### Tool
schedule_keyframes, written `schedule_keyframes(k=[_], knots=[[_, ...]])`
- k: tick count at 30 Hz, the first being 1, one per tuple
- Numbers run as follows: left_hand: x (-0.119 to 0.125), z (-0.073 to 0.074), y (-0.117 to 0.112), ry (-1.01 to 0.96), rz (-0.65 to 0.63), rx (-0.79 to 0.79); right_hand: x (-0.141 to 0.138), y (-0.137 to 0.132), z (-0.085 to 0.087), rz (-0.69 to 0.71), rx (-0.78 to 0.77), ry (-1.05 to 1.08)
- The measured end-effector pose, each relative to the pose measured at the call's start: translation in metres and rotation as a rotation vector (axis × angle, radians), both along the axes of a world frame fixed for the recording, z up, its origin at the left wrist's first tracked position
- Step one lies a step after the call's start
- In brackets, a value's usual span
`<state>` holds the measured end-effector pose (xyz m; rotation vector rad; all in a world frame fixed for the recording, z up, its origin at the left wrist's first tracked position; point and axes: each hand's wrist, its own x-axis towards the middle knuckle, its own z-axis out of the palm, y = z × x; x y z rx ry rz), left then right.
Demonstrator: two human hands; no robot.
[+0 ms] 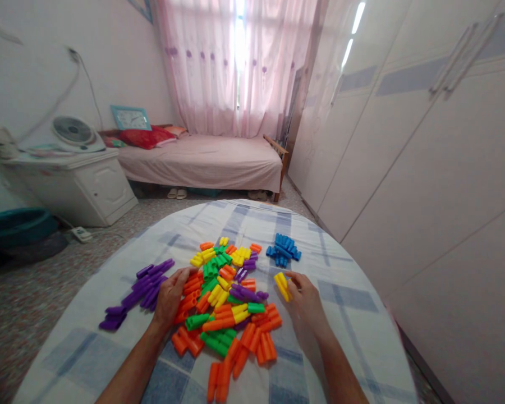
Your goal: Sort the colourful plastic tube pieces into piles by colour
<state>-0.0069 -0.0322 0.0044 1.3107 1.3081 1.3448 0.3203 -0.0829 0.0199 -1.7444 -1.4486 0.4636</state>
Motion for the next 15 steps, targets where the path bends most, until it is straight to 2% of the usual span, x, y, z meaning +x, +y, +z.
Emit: schedule_keyframes(k=[6,10,12,15], knots=[[0.001,0.0,0.0,0.02,0.003,-0.004,0.046,-0.012,-0.007,-0.229,-0.033,-0.152],[0.002,0.002,0.0,0.011,0.012,-0.005,0.042,-0.018,-0.004,-0.293,0.051,-0.264],[0.002,0.003,-0.001,0.001,0.014,-0.008,0.027,-0.022,0.002,-0.199,0.114,-0.309],[0.002,0.003,-0.001,-0.003,0.008,-0.013,-0.001,-0.027,0.011,0.136,0.107,-0.28]])
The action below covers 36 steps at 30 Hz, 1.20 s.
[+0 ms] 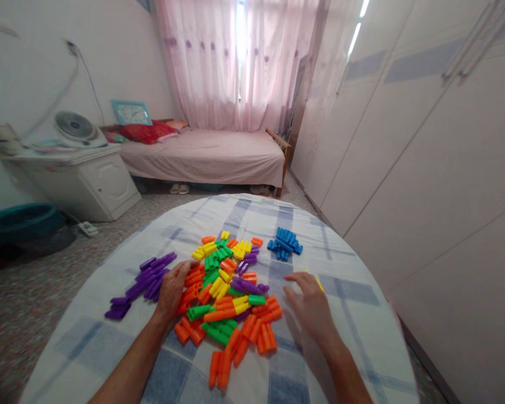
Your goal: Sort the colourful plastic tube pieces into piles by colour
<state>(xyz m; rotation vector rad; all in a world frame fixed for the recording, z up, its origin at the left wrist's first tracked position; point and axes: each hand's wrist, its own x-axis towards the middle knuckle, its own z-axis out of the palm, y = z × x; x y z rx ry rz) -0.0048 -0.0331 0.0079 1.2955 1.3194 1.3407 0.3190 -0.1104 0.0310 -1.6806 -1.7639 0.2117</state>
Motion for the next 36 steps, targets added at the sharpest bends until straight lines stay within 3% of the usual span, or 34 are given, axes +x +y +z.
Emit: schedule_keyframes(k=[2,6,11,18,22,25,31,36], knots=[[0.0,0.001,0.0,-0.001,0.0,-0.002,-0.018,-0.002,0.003,0.137,-0.051,0.024],[0.001,0.003,-0.001,-0.001,0.001,0.002,-0.04,0.002,0.0,0.187,-0.076,0.039],[0.0,0.001,-0.001,-0.009,0.004,0.002,-0.047,0.017,0.005,0.265,-0.188,0.007],[-0.001,-0.001,0.001,0.016,0.001,-0.005,-0.072,0.079,0.019,0.149,-0.07,-0.248],[-0.001,0.001,0.0,-0.007,-0.008,-0.019,-0.092,0.117,0.014,0.166,-0.1,-0.318],[0.0,0.001,-0.001,-0.014,-0.022,-0.021,-0.102,0.129,0.008,0.174,-0.123,-0.348],[0.001,0.0,0.0,-0.009,-0.017,-0.02,-0.097,0.116,0.01,0.142,-0.085,-0.333],[0.001,0.001,0.0,-0.02,-0.005,-0.033,-0.048,0.082,0.016,-0.023,0.001,-0.323]])
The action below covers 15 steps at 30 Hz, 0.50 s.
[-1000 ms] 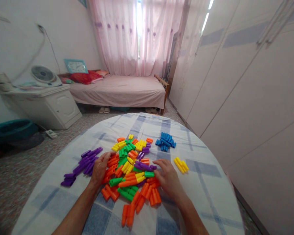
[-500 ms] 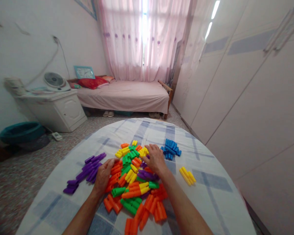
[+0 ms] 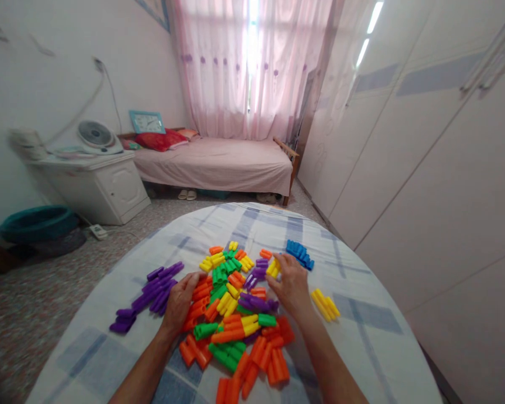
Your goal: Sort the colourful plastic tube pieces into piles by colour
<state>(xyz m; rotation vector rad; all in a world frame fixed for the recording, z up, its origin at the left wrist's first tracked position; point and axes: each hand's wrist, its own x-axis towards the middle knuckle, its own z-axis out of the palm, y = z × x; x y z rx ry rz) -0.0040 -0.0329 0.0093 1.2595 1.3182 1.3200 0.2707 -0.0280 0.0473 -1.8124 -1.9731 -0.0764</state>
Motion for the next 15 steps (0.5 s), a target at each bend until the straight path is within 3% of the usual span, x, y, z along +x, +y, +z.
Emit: schedule_keyframes(k=[4,8,10,13,15], knots=[[-0.001,-0.001,0.0,-0.001,0.002,0.001,0.053,-0.024,-0.008,-0.262,-0.009,-0.074],[-0.001,-0.003,0.001,-0.009,-0.006,0.012,0.087,-0.034,-0.024,-0.393,-0.187,-0.062],[-0.001,-0.003,0.001,-0.002,-0.006,0.018,0.091,-0.035,-0.029,-0.402,-0.223,-0.05],[-0.001,-0.002,0.001,0.004,-0.005,0.022,0.08,-0.029,-0.024,-0.394,-0.101,-0.057],[-0.001,-0.003,0.002,0.001,-0.003,0.024,0.059,-0.02,-0.015,-0.285,-0.023,-0.019]])
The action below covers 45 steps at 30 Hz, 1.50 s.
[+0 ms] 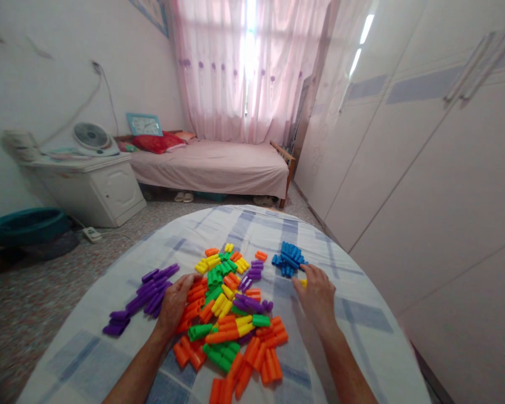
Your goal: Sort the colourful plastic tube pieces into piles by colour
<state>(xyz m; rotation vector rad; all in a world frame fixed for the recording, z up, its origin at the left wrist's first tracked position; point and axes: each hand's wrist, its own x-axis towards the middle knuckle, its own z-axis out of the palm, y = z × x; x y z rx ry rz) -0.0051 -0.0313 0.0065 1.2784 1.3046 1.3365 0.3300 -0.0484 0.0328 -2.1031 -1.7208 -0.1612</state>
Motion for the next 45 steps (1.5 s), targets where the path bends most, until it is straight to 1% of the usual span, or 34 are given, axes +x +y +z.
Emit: schedule_keyframes(k=[1,2,3,6,8,10,13,16,18,20,22,24,27,29,31,32,35,38,42,45], knots=[[0.0,0.0,0.0,-0.002,0.002,-0.001,-0.013,0.006,0.005,0.087,0.015,0.032],[0.0,-0.001,0.0,-0.003,0.003,-0.004,-0.028,0.012,0.01,0.21,-0.008,0.057],[0.0,-0.001,0.0,-0.003,0.005,-0.008,-0.044,0.019,0.014,0.283,-0.024,0.06],[-0.001,-0.001,0.0,-0.005,0.006,-0.026,-0.086,0.04,0.017,0.4,-0.072,0.048],[0.0,-0.001,0.0,-0.011,0.0,-0.032,-0.105,0.053,0.013,0.434,-0.112,0.032],[0.001,0.0,0.0,-0.016,-0.002,-0.028,-0.117,0.062,0.007,0.447,-0.151,0.011],[0.001,0.002,-0.001,-0.009,0.01,-0.012,-0.126,0.072,0.001,0.432,-0.183,-0.021],[0.001,0.002,-0.001,-0.008,0.019,-0.008,-0.13,0.073,0.002,0.396,-0.184,-0.038],[0.0,0.002,-0.001,-0.008,0.017,-0.012,-0.127,0.068,0.005,0.372,-0.166,-0.036],[0.0,0.001,-0.001,-0.005,0.015,-0.021,-0.118,0.058,0.01,0.339,-0.131,-0.029],[0.0,0.001,0.0,-0.002,0.018,-0.026,-0.099,0.045,0.014,0.29,-0.094,-0.021],[0.0,0.001,0.0,0.0,0.02,-0.027,-0.072,0.029,0.014,0.212,-0.058,-0.021],[-0.001,-0.001,0.001,-0.001,0.014,-0.025,-0.025,0.009,0.007,0.024,0.006,-0.046],[-0.001,-0.004,0.002,0.002,0.015,-0.019,0.002,-0.002,-0.002,-0.096,0.0,-0.045],[-0.002,-0.006,0.002,0.007,0.017,-0.01,0.02,-0.009,-0.011,-0.162,-0.033,-0.006],[-0.002,-0.006,0.002,0.008,0.018,-0.008,0.026,-0.012,-0.015,-0.172,-0.049,0.021],[-0.002,-0.003,0.001,-0.005,0.021,-0.017,0.034,-0.015,-0.022,-0.167,-0.083,0.066],[0.0,0.001,0.0,-0.015,0.023,-0.021,0.031,-0.01,-0.02,-0.153,-0.055,-0.02],[0.0,0.0,0.0,-0.013,0.022,-0.026,0.014,0.012,-0.015,-0.025,0.0,-0.115],[-0.001,-0.003,0.0,-0.011,0.016,-0.034,-0.007,0.034,-0.015,-0.028,-0.009,-0.124]])
